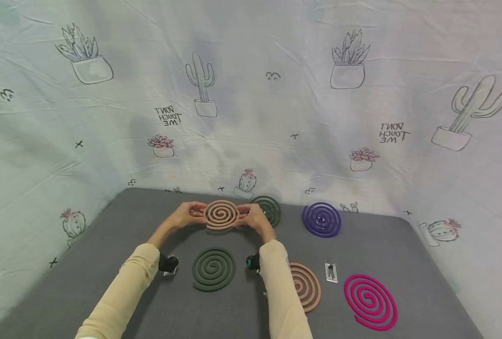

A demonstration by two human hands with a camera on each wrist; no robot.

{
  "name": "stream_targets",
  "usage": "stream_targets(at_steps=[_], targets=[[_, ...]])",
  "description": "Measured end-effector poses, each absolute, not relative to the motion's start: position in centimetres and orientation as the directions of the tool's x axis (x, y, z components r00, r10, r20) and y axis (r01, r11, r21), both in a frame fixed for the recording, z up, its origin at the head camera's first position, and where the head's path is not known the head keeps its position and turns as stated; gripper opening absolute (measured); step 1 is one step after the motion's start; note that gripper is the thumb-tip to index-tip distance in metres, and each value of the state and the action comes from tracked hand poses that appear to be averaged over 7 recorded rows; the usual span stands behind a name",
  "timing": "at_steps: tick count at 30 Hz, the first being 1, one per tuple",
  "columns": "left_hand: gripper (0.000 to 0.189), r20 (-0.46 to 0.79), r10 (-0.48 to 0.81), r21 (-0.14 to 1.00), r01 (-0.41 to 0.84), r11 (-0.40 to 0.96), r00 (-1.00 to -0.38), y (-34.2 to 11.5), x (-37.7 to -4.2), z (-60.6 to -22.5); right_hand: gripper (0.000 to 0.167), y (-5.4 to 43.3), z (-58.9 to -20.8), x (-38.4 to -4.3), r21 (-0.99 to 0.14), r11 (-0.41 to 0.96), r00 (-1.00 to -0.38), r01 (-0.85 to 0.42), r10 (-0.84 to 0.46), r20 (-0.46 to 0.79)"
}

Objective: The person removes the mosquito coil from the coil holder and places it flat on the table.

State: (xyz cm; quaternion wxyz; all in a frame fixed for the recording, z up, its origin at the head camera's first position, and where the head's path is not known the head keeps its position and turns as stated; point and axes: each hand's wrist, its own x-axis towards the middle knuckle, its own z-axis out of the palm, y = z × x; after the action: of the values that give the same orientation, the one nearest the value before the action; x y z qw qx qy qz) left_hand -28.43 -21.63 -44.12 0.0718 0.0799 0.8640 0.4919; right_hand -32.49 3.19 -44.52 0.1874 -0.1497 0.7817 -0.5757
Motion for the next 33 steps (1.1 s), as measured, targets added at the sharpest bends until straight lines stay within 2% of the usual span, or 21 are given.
stream_targets(at_steps=[7,12,21,25,32,33], targets=[[0.054,-0.062,0.198,0.864,0.046,0.501,-0.978,-21.7,-28.7,-44.3,0.053,2.9,-44.5,-32.5,-0.941,0.337,-0.904,-0.029,-0.411,-0.119],[0.053,-0.072,0.189,0.849,0.039,0.527,-0.979,-22.0,-28.9,-44.5,0.05,2.4,-44.5,-32.5,-0.905,0.416,-0.911,-0.085,-0.401,-0.098],[0.054,-0.09,0.21,0.834,0.042,0.55,-0.973,-22.0,-28.9,-44.6,0.057,2.2,-44.3,-32.8,-0.849,0.521,-0.915,-0.083,-0.377,-0.142],[0.054,-0.089,0.207,0.822,0.046,0.568,-0.974,-21.8,-28.8,-44.2,0.059,2.4,-44.5,-33.2,-0.8,0.586,-0.91,-0.126,-0.389,-0.142],[0.056,-0.124,0.19,0.821,0.007,0.572,-0.974,-21.8,-29.1,-44.4,0.057,1.8,-44.6,-33.1,-0.721,0.679,-0.924,-0.139,-0.35,-0.152],[0.056,-0.1,0.211,0.827,0.037,0.561,-0.972,-22.1,-29.3,-44.7,0.057,1.7,-44.6,-33.0,-0.717,0.683,-0.926,-0.138,-0.347,-0.152]])
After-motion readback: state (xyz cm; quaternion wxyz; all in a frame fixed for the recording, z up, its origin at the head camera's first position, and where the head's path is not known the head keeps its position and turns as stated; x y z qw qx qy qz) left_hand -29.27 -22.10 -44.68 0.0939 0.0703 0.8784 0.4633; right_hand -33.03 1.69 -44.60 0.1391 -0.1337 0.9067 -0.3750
